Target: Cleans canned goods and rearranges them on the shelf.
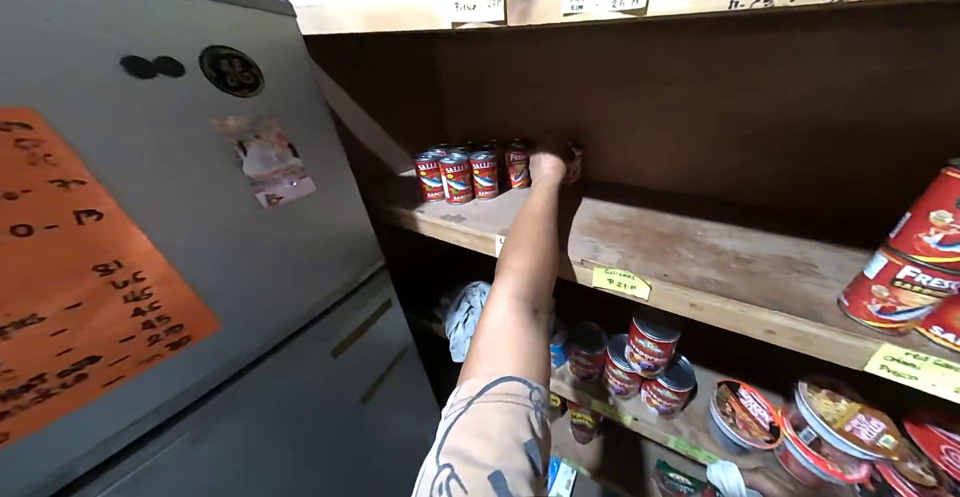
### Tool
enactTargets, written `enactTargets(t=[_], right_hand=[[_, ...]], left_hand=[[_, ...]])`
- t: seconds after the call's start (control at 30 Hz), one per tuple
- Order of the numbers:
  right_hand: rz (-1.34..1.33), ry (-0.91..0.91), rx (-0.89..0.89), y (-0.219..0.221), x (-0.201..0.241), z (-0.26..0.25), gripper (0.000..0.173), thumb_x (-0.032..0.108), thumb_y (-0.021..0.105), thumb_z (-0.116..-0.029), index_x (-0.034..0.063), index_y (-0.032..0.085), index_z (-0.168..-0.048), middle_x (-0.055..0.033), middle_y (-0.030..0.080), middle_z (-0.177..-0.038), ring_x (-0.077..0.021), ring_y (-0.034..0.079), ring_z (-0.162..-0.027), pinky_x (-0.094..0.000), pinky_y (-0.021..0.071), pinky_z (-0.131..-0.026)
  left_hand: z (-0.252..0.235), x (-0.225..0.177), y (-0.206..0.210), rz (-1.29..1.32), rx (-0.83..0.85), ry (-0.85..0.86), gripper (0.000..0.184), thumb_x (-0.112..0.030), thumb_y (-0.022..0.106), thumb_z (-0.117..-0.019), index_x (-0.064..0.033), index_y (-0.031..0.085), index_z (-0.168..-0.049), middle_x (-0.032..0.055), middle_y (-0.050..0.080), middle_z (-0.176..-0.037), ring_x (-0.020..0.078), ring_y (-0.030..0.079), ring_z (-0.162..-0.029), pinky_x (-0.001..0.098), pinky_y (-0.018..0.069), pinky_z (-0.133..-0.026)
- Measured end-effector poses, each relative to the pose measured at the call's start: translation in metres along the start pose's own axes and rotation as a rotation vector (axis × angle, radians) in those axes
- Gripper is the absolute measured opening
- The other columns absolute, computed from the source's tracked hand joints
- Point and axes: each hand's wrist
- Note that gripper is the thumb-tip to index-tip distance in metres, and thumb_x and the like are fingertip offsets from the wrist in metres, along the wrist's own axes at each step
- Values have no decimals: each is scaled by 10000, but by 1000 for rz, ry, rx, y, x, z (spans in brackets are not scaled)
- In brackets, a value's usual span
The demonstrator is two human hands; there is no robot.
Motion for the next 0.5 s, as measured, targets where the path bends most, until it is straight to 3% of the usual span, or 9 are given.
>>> enactTargets(t=[0.1, 0.17, 0.27, 0.3, 0.37, 0.43, 0.5], right_hand=[[4, -82, -48, -8, 7, 4, 337, 176, 606, -972, -101, 706, -1135, -286, 711, -1130, -429, 694, -1063, -561, 515, -987], [-6, -174, -178, -18, 6, 5, 277, 139, 657, -944, -100, 726, -1066, -256, 727, -1074, -351, 714, -1013, -486, 553, -955], [-57, -229, -477, -39, 18, 1, 296, 205, 657, -942, -58, 750, -1043, -169, 735, -1086, -159, 682, -1066, -316, 531, -981], [-73, -286, -595, -48, 23, -5, 308, 273, 638, -972, -4, 756, -1036, -92, 732, -1095, -60, 650, -1093, -233, 514, -995], [-56, -430, -817, -69, 41, -23, 306, 344, 619, -1011, 71, 747, -1056, -11, 705, -1127, 27, 608, -1120, -156, 494, -990], [19, -538, -933, -90, 66, -36, 263, 251, 630, -1004, 37, 739, -1111, -62, 677, -1170, 10, 590, -1152, -139, 471, -1014], [189, -505, -954, -102, 85, -45, 283, 234, 621, -1001, 8, 758, -1101, -157, 675, -1171, -119, 619, -1143, -224, 499, -1004]], left_hand=[[4, 7, -6, 98, 37, 27, 447, -180, 671, -964, 108, 591, -1296, 327, 567, -1364, 456, 520, -1330, 586, 411, -1100], [19, 6, -4, 282, -45, 227, 512, -201, 837, -818, 82, 646, -1199, 295, 648, -1223, 426, 606, -1211, 589, 457, -1051], [80, -13, 7, 688, -141, 642, 706, -58, 884, -683, 7, 557, -1305, 202, 659, -1221, 302, 657, -1131, 495, 542, -985], [110, -22, 12, 771, -155, 747, 724, -39, 874, -675, -9, 547, -1321, 174, 664, -1220, 258, 666, -1107, 461, 558, -954], [175, -39, 23, 812, -143, 894, 731, -49, 882, -702, -20, 548, -1352, 145, 660, -1253, 212, 671, -1116, 417, 577, -953], [227, -56, 44, 826, -144, 968, 672, -84, 878, -714, 32, 605, -1317, 164, 691, -1228, 222, 693, -1111, 412, 581, -967], [267, -70, 69, 823, -171, 998, 595, -121, 861, -727, 50, 662, -1260, 168, 723, -1189, 234, 707, -1108, 412, 573, -976]])
Point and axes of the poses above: each hand's wrist, its own z-axis away from the middle knuckle, its own y-axis out of the palm, x = y × z
